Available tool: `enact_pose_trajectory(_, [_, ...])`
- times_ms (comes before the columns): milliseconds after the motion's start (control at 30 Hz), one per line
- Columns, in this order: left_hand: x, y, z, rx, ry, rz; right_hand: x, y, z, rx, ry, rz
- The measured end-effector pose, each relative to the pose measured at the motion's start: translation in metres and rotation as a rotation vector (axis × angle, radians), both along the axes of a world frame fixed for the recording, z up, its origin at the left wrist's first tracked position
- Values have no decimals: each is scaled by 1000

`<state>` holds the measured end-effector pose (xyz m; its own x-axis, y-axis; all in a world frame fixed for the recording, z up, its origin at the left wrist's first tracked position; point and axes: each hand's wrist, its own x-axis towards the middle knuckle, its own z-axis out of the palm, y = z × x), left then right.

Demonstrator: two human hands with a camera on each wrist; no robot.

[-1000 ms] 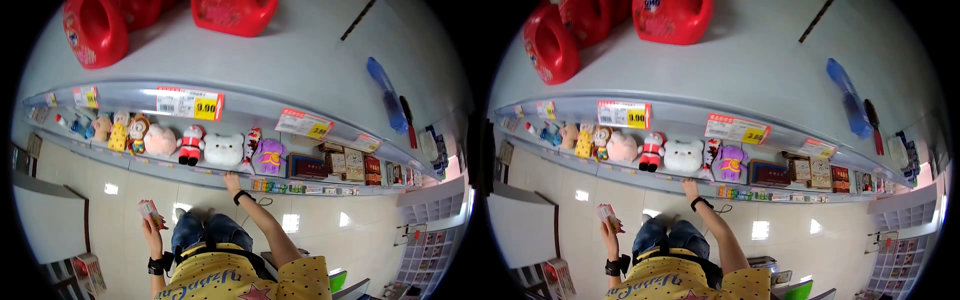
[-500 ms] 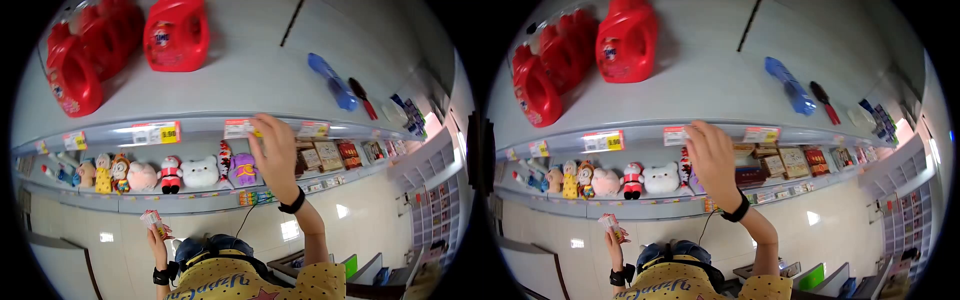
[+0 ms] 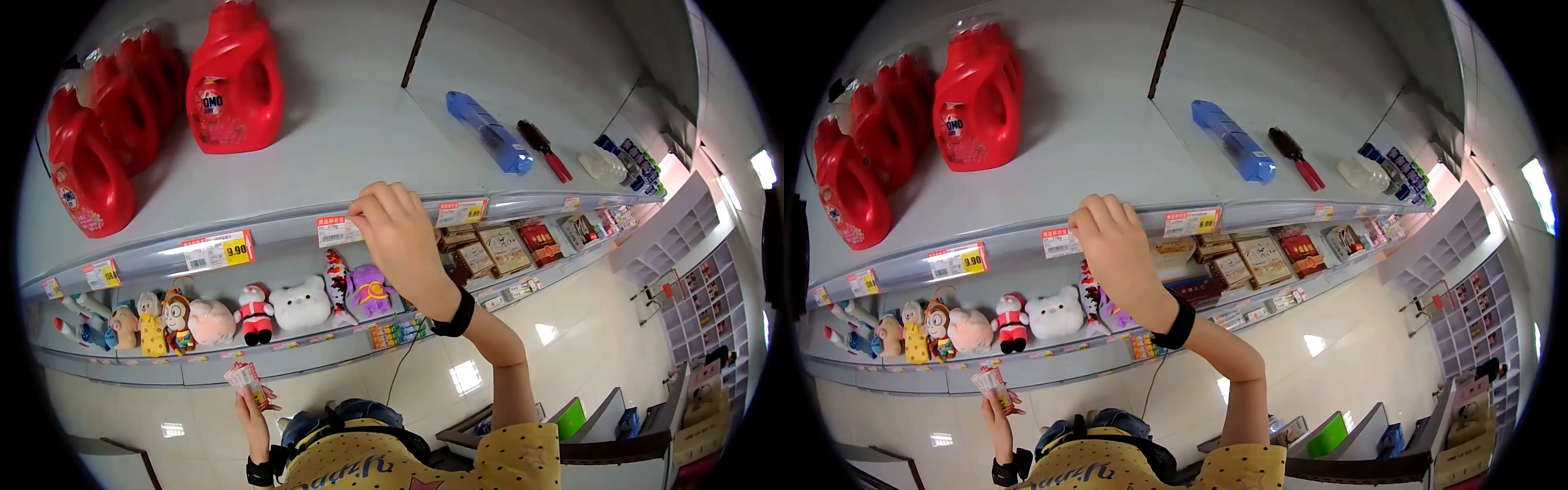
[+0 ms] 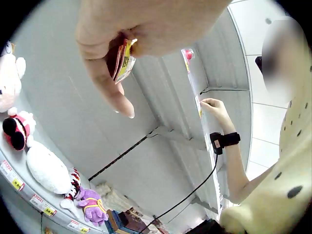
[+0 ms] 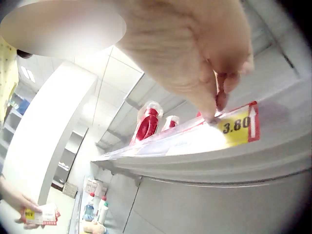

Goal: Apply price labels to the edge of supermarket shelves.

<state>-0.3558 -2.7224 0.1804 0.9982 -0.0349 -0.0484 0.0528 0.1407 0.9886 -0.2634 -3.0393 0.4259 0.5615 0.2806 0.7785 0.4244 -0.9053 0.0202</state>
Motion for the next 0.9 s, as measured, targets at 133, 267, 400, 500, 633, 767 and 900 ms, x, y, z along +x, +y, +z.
enact_pose_trajectory(133, [4, -4, 5, -8, -37, 9, 0, 3, 8, -166, -40, -112])
enact_pose_trajectory(267, [6, -6, 15, -6, -27, -21, -14, -6, 28, 108, -322, -143])
enact_pose_trajectory(400, [6, -14, 29, -29, -50, -11, -49, 30, -18, 1032, 265, 395])
enact_pose_trajectory(500, [9, -27, 29, -27, -64, 24, -48, 94, -117, 1180, 790, 606])
enact_pose_trajectory(633, [11, -33, 16, 61, -70, 132, -55, 140, -174, 1264, 783, 553])
enact_pose_trajectory(767, [10, -38, 9, 63, -63, 222, -65, 149, -183, 1279, 701, 469])
enact_pose_trajectory(900, [10, -41, 9, 73, -82, 171, -70, 158, -197, 1296, 710, 416])
